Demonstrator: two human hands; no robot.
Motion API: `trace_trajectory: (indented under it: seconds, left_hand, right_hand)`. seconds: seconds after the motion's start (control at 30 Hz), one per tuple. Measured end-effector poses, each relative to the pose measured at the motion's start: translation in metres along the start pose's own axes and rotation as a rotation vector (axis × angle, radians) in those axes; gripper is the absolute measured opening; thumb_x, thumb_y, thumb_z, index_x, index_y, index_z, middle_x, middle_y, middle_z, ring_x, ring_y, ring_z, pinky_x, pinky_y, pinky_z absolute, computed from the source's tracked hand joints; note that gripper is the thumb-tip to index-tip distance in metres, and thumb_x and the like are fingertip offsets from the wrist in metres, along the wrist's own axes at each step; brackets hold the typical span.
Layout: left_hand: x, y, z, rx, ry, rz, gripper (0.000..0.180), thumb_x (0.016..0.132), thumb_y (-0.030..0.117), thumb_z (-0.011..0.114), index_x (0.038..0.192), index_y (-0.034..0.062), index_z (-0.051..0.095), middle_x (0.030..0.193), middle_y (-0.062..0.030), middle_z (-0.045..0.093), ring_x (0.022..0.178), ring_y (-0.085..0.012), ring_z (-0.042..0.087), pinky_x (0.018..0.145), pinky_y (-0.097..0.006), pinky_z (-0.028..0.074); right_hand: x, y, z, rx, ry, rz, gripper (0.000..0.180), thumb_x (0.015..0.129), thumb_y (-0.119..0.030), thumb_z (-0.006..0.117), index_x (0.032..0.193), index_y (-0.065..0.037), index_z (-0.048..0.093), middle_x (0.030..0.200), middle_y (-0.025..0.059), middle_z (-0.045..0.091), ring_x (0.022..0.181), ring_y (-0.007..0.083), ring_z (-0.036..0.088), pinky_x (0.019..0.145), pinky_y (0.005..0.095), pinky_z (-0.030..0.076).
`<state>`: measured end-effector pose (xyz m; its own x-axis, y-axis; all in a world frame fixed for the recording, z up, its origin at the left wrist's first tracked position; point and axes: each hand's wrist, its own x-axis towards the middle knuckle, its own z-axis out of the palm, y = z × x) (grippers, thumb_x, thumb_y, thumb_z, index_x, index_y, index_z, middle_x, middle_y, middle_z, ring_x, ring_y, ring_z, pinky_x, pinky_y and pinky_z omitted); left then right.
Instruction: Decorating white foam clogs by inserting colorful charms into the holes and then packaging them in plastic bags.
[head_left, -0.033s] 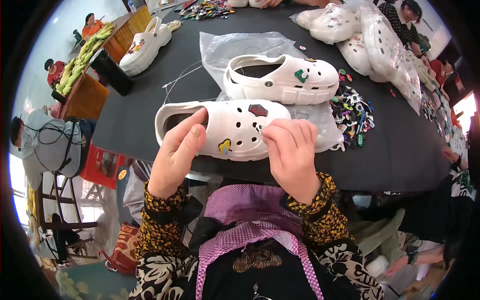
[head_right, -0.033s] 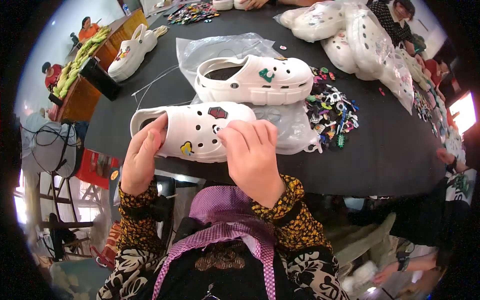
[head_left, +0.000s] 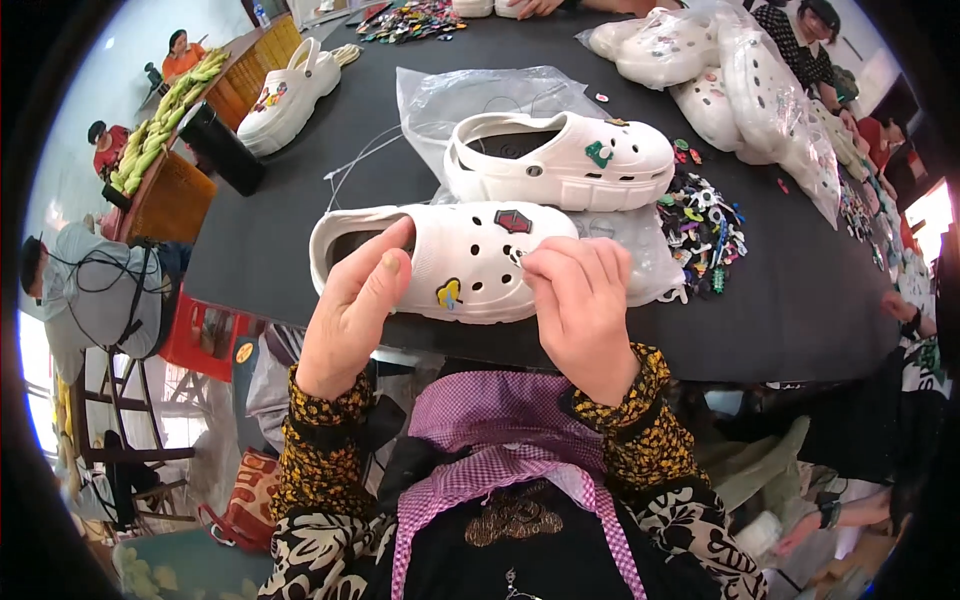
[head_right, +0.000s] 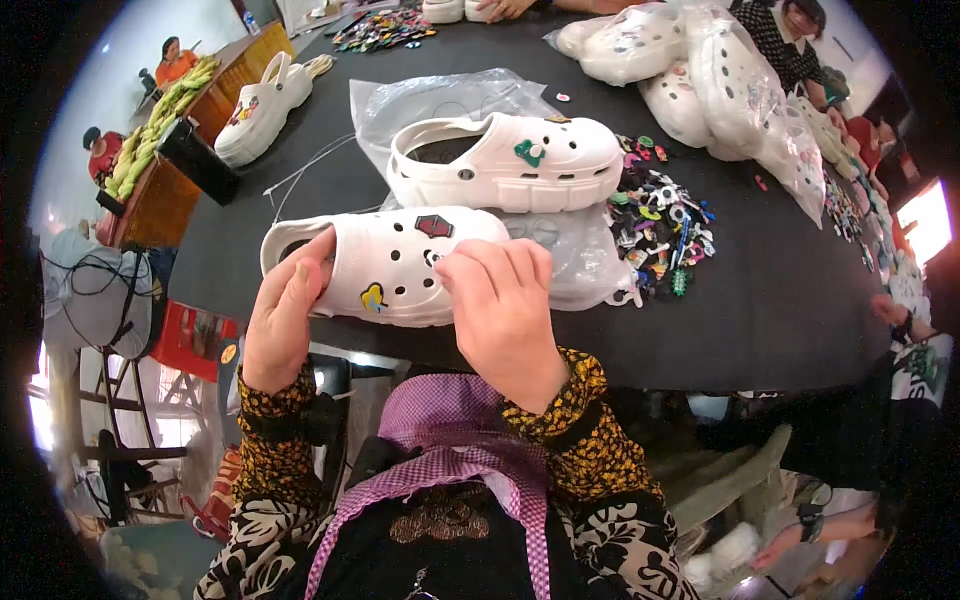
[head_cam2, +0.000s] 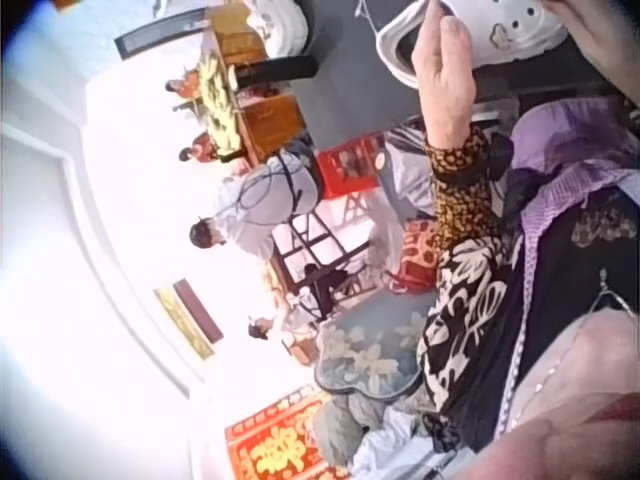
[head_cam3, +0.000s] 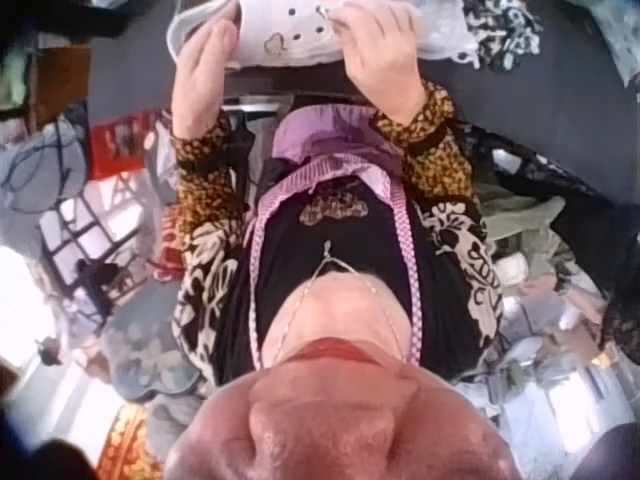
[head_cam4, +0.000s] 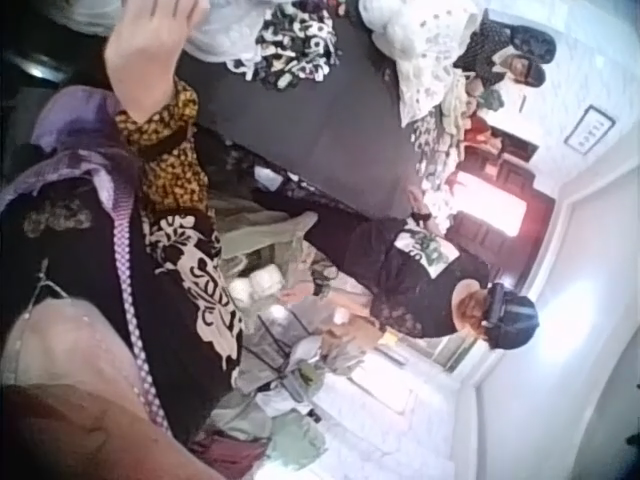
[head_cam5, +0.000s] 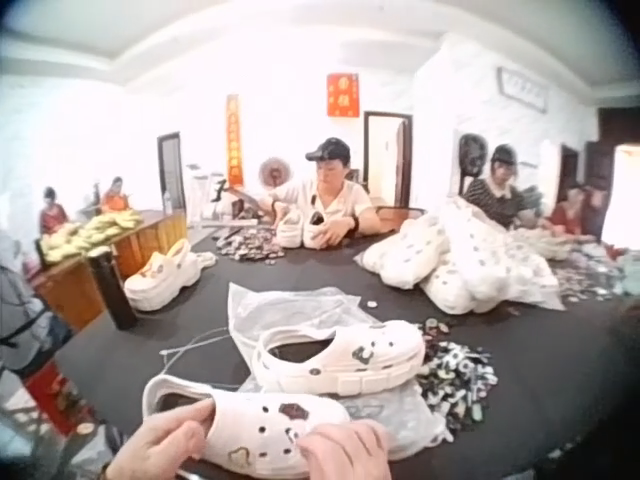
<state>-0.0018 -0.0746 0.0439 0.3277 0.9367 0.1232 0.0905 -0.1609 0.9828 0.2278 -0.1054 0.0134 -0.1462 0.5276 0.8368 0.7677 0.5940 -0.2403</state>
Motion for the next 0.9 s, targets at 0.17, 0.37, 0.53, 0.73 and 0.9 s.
trace_trajectory:
  seconds: [0.17,0.37,0.53,0.73,0.9]
  left_hand:
    - [0.001,0.002,0.007,-0.037,0.03,-0.011,0.057,0.1,0.032,0.054,0.136,-0.011,0.045,0.126,-0.0134,0.059,0.117,-0.0161,0.052,0.1,-0.028,0.039]
    - [0.004,0.007,0.014,-0.076,-0.047,0.02,0.039,0.1,0.016,0.054,0.129,-0.0092,0.052,0.113,-0.0079,0.065,0.101,-0.0109,0.058,0.089,-0.024,0.046]
    - [0.01,0.002,0.013,0.033,-0.04,0.062,0.031,0.099,0.014,0.054,0.121,-0.0066,0.059,0.099,-0.0046,0.067,0.089,-0.0083,0.058,0.079,-0.024,0.049]
    - [0.012,-0.001,0.013,0.072,-0.04,0.078,0.029,0.099,0.013,0.053,0.12,-0.0062,0.059,0.096,-0.005,0.067,0.087,-0.0084,0.058,0.077,-0.025,0.048]
    - [0.011,-0.004,0.014,0.1,-0.021,0.115,0.027,0.099,0.012,0.053,0.118,-0.0062,0.059,0.094,-0.0054,0.067,0.085,-0.0086,0.058,0.075,-0.025,0.049]
  right_hand:
    - [0.006,0.004,0.001,0.062,-0.023,0.076,0.022,0.076,-0.002,0.068,0.096,-0.008,0.06,0.095,0.0055,0.06,0.09,0.0257,0.056,0.084,0.0387,0.038]
    - [0.02,-0.011,0.011,0.105,0.043,0.103,0.02,0.077,0.002,0.069,0.093,-0.006,0.061,0.094,0.0072,0.063,0.087,0.0264,0.058,0.083,0.0381,0.04]
    - [0.019,-0.017,0.021,0.101,0.028,0.085,0.02,0.076,0.003,0.069,0.093,-0.006,0.062,0.094,0.0072,0.063,0.088,0.0267,0.058,0.083,0.0385,0.041]
    - [0.017,-0.016,0.022,0.052,-0.008,0.063,0.023,0.075,0.003,0.07,0.096,-0.005,0.064,0.096,0.0072,0.062,0.087,0.0268,0.057,0.083,0.039,0.041]
    - [0.009,-0.018,0.02,0.043,-0.07,0.045,0.029,0.074,0.0,0.065,0.104,-0.001,0.065,0.102,0.0086,0.061,0.093,0.0259,0.058,0.086,0.0391,0.041]
